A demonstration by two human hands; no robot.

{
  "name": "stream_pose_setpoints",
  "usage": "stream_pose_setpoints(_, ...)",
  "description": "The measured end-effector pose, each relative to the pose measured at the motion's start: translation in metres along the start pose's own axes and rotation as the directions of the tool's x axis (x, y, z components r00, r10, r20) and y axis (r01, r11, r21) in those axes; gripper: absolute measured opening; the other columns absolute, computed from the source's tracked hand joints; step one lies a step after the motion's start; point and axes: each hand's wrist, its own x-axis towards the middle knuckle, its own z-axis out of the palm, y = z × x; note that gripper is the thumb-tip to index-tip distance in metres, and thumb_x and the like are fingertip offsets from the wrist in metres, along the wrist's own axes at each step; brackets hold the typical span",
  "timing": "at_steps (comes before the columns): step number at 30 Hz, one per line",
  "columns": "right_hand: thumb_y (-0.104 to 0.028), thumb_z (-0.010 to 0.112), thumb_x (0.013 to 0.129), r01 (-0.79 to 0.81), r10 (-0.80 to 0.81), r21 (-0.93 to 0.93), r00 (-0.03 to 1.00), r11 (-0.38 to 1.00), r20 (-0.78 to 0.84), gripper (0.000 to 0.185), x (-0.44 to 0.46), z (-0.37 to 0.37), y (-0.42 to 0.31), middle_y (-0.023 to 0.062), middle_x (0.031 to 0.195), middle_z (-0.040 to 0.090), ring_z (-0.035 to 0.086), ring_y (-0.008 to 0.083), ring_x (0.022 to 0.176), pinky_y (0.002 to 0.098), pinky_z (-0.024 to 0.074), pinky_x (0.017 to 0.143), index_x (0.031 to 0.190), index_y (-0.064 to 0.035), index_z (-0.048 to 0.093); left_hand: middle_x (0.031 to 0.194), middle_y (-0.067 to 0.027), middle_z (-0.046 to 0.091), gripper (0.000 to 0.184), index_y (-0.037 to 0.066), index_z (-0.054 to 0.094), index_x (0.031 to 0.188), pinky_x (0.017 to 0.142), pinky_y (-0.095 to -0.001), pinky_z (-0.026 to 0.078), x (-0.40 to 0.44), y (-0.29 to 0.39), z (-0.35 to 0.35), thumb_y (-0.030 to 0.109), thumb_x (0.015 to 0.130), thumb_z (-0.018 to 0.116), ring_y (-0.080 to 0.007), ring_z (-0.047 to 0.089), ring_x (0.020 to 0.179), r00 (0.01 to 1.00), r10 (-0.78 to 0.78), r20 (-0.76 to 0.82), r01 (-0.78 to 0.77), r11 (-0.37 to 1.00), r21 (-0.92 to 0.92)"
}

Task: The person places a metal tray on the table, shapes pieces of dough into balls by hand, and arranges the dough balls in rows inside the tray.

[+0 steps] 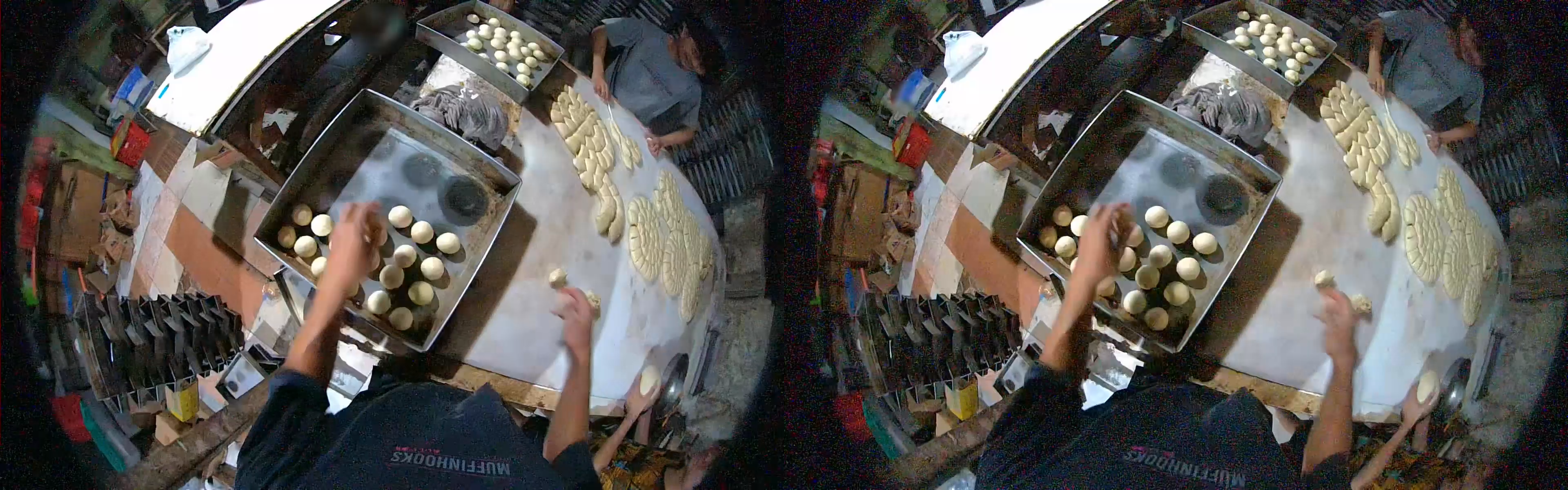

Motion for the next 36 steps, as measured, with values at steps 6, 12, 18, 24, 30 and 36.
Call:
stream_pose_setpoints(6, -0.015, 0.072, 0.075, 0.839, -0.762, -0.081, 0.526, 0.539, 0.378, 0.035, 0.081, 0.262, -0.138, 0.0155, 0.104, 0.064, 0.063, 0.0321, 0.093, 0.0378, 0.0503, 0.083, 0.105, -0.0025, 0.062, 0.098, -0.0186, 0.059, 0.051, 0.004, 0.052, 0.117, 0.082, -0.0413, 0.047, 0.009, -0.096, 0.024, 0.001, 0.069, 0.067, -0.0377, 0.057, 0.094, 0.996, -0.080, 0.045, 0.075, 0.991, 0.107)
stream_pose_setpoints(12, -0.018, 0.067, 0.077, 0.857, -0.665, -0.298, 0.514, 0.420, 0.542, 0.033, 0.109, 0.311, -0.081, 0.0141, 0.116, 0.058, 0.053, 0.0356, 0.111, 0.0447, 0.0393, 0.100, 0.105, -0.0024, 0.062, 0.101, -0.0245, 0.058, 0.068, 0.001, 0.036, 0.133, 0.083, -0.0446, 0.046, 0.013, -0.094, 0.008, 0.013, 0.074, 0.067, -0.0404, 0.057, 0.092, 0.960, -0.082, 0.268, 0.057, 0.994, 0.098)
stream_pose_setpoints(18, -0.005, 0.064, 0.076, 0.562, -0.727, -0.603, 0.685, 0.566, -0.045, 0.010, 0.048, 0.063, -0.025, 0.0124, 0.086, 0.061, 0.057, 0.0283, 0.082, 0.0375, 0.0460, 0.072, 0.085, -0.0029, 0.062, 0.114, -0.0223, 0.050, 0.071, 0.003, 0.035, 0.134, 0.088, -0.0452, 0.043, 0.056, 0.013, 0.021, 0.016, 0.074, 0.071, -0.0406, 0.051, 0.102, 0.974, -0.007, 0.226, -0.054, 0.963, 0.264)
stream_pose_setpoints(24, -0.006, 0.059, 0.084, 0.082, -0.334, -0.394, 0.701, 0.915, -0.630, 0.009, -0.017, -0.100, 0.113, 0.0039, 0.076, 0.053, 0.049, 0.0127, 0.068, 0.0272, 0.0421, 0.063, 0.092, -0.0025, 0.058, 0.105, -0.0177, 0.058, 0.051, 0.003, 0.055, 0.116, 0.075, -0.0389, 0.051, 0.120, 0.195, 0.171, 0.024, 0.074, 0.074, -0.0308, 0.059, 0.092, 0.719, 0.480, 0.502, -0.281, 0.862, -0.422)
stream_pose_setpoints(30, -0.018, 0.058, 0.086, -0.071, -0.132, -0.324, 0.816, 0.943, -0.563, 0.015, -0.114, -0.175, 0.194, 0.0062, 0.066, 0.050, 0.049, 0.0193, 0.060, 0.0347, 0.0409, 0.055, 0.086, -0.0028, 0.057, 0.103, -0.0182, 0.065, 0.058, 0.002, 0.060, 0.117, 0.077, -0.0358, 0.050, 0.140, 0.218, 0.451, 0.048, 0.083, 0.064, -0.0275, 0.063, 0.086, 0.739, -0.044, 0.673, 0.408, 0.823, -0.394)
stream_pose_setpoints(36, -0.020, 0.057, 0.086, -0.098, -0.377, -0.664, 0.757, 0.741, -0.534, 0.021, -0.108, -0.201, 0.238, 0.0135, 0.097, 0.059, 0.053, 0.0345, 0.105, 0.0520, 0.0430, 0.089, 0.102, -0.0069, 0.059, 0.112, -0.0256, 0.059, 0.065, 0.000, 0.051, 0.124, 0.090, -0.0432, 0.044, 0.152, 0.282, 0.552, 0.052, 0.086, 0.054, -0.0414, 0.057, 0.102, 0.942, -0.056, 0.331, -0.074, 0.927, 0.368)
